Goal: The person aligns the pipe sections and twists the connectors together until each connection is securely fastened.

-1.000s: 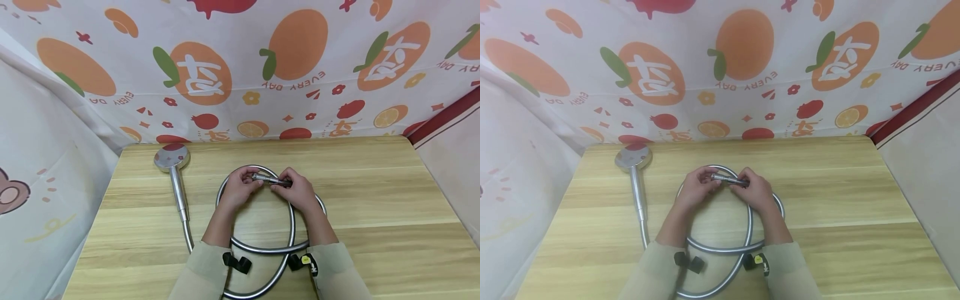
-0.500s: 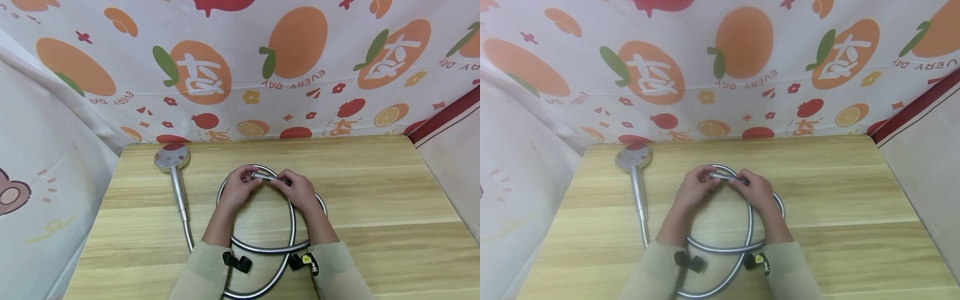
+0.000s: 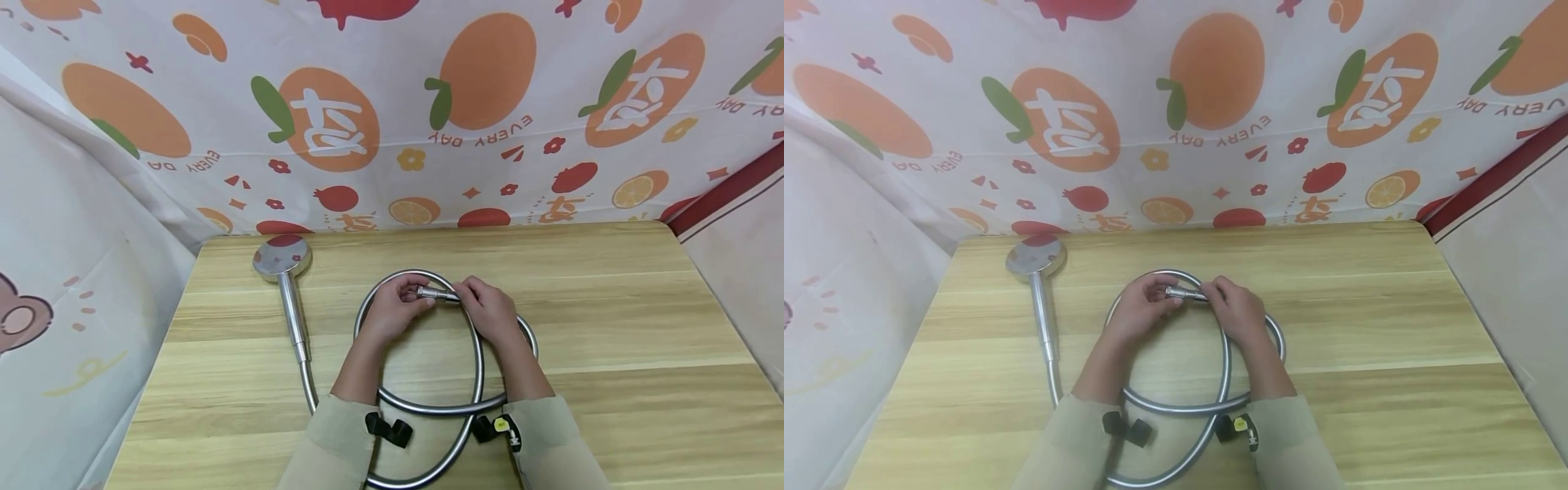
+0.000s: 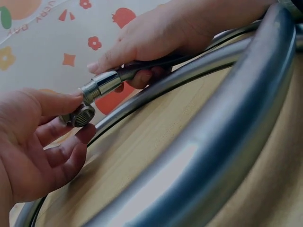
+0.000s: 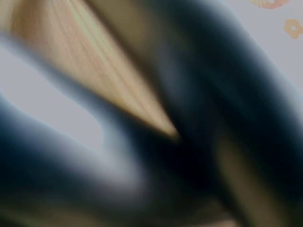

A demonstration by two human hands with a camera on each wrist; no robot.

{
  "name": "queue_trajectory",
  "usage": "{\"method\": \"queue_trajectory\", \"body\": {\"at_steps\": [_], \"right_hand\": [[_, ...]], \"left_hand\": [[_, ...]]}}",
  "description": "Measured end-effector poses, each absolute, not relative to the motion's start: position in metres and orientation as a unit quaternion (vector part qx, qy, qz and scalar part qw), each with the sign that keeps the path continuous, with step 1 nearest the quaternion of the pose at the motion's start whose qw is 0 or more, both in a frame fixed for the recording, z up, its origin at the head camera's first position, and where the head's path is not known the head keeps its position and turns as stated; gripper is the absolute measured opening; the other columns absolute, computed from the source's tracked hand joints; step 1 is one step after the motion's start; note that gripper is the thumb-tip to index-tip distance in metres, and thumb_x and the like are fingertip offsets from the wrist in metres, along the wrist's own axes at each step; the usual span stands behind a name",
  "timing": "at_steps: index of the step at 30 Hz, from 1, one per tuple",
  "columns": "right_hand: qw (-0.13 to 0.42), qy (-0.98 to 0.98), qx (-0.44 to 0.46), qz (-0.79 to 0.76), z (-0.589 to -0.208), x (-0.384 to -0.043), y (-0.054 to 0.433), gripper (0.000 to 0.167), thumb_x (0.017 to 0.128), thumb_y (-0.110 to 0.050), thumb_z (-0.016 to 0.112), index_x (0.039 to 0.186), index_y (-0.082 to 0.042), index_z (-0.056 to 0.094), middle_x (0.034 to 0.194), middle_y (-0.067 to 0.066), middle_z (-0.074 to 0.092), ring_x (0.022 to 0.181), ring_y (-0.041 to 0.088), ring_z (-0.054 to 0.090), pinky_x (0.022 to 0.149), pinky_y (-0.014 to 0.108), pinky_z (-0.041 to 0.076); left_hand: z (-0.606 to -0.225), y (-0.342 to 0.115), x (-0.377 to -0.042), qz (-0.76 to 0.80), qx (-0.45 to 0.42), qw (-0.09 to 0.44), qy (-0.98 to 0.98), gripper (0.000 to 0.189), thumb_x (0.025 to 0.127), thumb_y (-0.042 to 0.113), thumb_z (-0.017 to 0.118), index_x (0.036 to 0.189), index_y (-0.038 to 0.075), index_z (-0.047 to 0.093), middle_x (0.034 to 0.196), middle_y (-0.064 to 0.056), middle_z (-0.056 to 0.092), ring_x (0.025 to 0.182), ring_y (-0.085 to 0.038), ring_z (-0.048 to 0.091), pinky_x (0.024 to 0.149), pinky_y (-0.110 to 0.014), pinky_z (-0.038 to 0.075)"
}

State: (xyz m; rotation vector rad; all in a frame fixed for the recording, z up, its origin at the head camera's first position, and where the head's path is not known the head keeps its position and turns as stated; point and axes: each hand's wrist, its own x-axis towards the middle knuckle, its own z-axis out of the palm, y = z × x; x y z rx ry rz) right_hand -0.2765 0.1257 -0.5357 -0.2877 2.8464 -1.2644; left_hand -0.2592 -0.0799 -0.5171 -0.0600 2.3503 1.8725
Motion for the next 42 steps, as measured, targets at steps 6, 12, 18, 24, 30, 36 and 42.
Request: {"method": "queue_trajectory", "body": {"at_steps": [6,12,18,24,30,36,42], "right_hand": [[0.016,0.900,-0.091,-0.426,-0.5366,-0.2772,0.1273,0.030,0.100,-0.047,0.051,0.089,-0.024,0.067,0.070,-0.003,0.059,0.067,0.020,0.052,0.063,0.034,0.040],[0.043,0.886,-0.104,-0.450,-0.5363,-0.2759,0.1284,0.022,0.092,-0.048,0.064,0.096,-0.026,0.069,0.086,-0.005,0.067,0.077,0.017,0.057,0.070,0.033,0.045],[0.044,0.887,-0.114,-0.446,-0.5339,-0.2759,0.1279,0.023,0.086,-0.042,0.074,0.101,-0.026,0.071,0.094,-0.007,0.071,0.085,0.015,0.061,0.076,0.034,0.048],[0.027,0.889,-0.128,-0.438,-0.5338,-0.2767,0.1282,0.031,0.085,-0.045,0.075,0.107,-0.023,0.075,0.102,-0.006,0.073,0.092,0.015,0.065,0.081,0.039,0.052],[0.027,0.891,-0.151,-0.427,-0.5360,-0.2762,0.1280,0.035,0.086,-0.049,0.072,0.111,-0.025,0.075,0.106,-0.006,0.073,0.095,0.015,0.066,0.083,0.042,0.053],[0.030,0.892,-0.158,-0.422,-0.5379,-0.2747,0.1278,0.038,0.086,-0.053,0.069,0.111,-0.026,0.075,0.111,-0.004,0.073,0.104,0.018,0.067,0.090,0.045,0.053],[0.032,0.892,-0.151,-0.425,-0.5378,-0.2741,0.1276,0.039,0.086,-0.055,0.067,0.111,-0.025,0.076,0.113,-0.003,0.072,0.107,0.020,0.067,0.093,0.047,0.052]], "left_hand": [[-0.5189,-0.0794,-0.2592,0.605,-0.019,0.057,0.794,0.027,0.079,0.011,0.083,0.103,0.014,0.071,0.081,0.000,0.064,0.073,-0.013,0.055,0.064,-0.025,0.047],[-0.5193,-0.0802,-0.2605,0.612,-0.023,0.054,0.789,0.026,0.080,0.009,0.081,0.104,0.013,0.071,0.084,-0.001,0.067,0.071,-0.011,0.057,0.060,-0.022,0.047],[-0.5173,-0.0813,-0.2610,0.614,-0.033,0.053,0.787,0.027,0.081,0.008,0.080,0.106,0.014,0.071,0.087,-0.001,0.067,0.072,-0.011,0.056,0.059,-0.021,0.045],[-0.5144,-0.0823,-0.2611,0.645,-0.044,0.055,0.761,0.029,0.082,0.008,0.079,0.109,0.013,0.070,0.090,-0.002,0.068,0.070,-0.011,0.053,0.055,-0.020,0.044],[-0.5143,-0.0830,-0.2622,0.682,-0.045,0.053,0.728,0.032,0.086,0.005,0.075,0.117,0.008,0.067,0.097,-0.004,0.071,0.069,-0.012,0.052,0.052,-0.020,0.043],[-0.5133,-0.0823,-0.2608,0.682,-0.054,0.056,0.727,0.031,0.087,0.004,0.073,0.118,0.006,0.067,0.093,-0.004,0.070,0.067,-0.011,0.051,0.050,-0.019,0.041],[-0.5125,-0.0811,-0.2609,0.687,-0.069,0.066,0.721,0.032,0.089,0.004,0.070,0.122,0.005,0.067,0.095,-0.004,0.069,0.069,-0.009,0.052,0.052,-0.017,0.041]]}}
